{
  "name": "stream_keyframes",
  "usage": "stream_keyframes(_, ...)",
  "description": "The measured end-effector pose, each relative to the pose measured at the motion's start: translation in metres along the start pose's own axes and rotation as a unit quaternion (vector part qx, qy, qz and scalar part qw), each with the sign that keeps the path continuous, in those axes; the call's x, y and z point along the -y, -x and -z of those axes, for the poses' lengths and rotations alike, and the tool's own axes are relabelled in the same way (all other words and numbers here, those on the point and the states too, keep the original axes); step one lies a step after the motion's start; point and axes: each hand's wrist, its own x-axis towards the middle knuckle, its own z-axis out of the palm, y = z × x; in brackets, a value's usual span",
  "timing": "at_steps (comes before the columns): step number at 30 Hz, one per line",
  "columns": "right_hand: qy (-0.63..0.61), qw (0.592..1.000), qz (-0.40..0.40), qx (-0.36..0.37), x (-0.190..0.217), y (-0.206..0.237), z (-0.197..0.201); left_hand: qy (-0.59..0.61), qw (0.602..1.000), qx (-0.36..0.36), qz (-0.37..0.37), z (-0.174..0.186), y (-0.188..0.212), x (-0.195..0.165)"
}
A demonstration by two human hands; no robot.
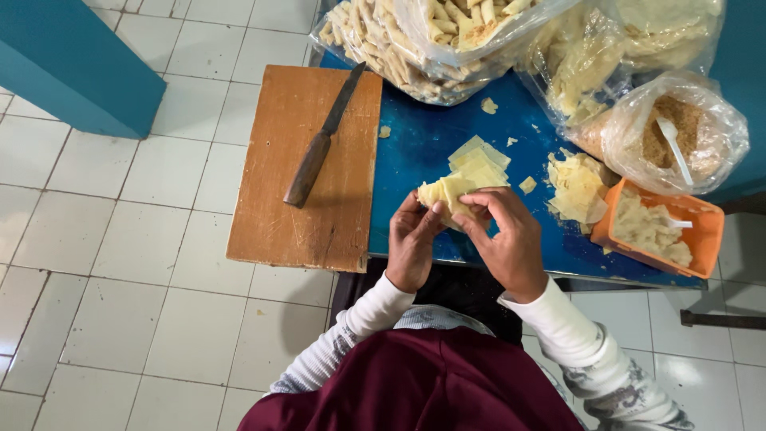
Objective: The person sits at a table assembling thin pastry sheets into a layered diamond stack, spooning brown sugar from a plastic bag onto the sheets, folding individual pieces over the filling, and placing the folded pieces into an orange container. A knife rests on a cutting board beside the work area.
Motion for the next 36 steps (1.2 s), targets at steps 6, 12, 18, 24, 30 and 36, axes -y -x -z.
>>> stream_keyframes(6, -0.117, 0.982, -0.139, 0.042, -0.016, -0.002, 0.002, -0.027, 1.0, 0.0, 0.008, -0.002, -0.002, -0.001)
stream_keyframes(12, -0.188, 0.956, -0.203, 0.095, -0.035, 0.0, 0.006, -0.106, 0.994, 0.022, 0.005, -0.009, -0.002, -0.004)
stream_keyframes(18, -0.179, 0.954, -0.216, 0.102, -0.036, 0.0, 0.006, -0.09, 0.995, 0.008, 0.032, -0.005, -0.004, -0.002)
stream_keyframes(24, -0.118, 0.976, -0.164, 0.082, -0.038, 0.007, 0.001, -0.116, 0.993, 0.018, 0.014, -0.002, 0.0, 0.002)
stream_keyframes(30, -0.38, 0.856, -0.329, 0.121, -0.082, 0.013, 0.002, -0.1, 0.994, -0.014, 0.035, -0.001, 0.0, -0.009)
stream_keyframes(36, -0.436, 0.817, -0.377, 0.007, -0.117, -0.006, 0.02, -0.097, 0.994, -0.048, 0.03, 0.01, 0.005, -0.022)
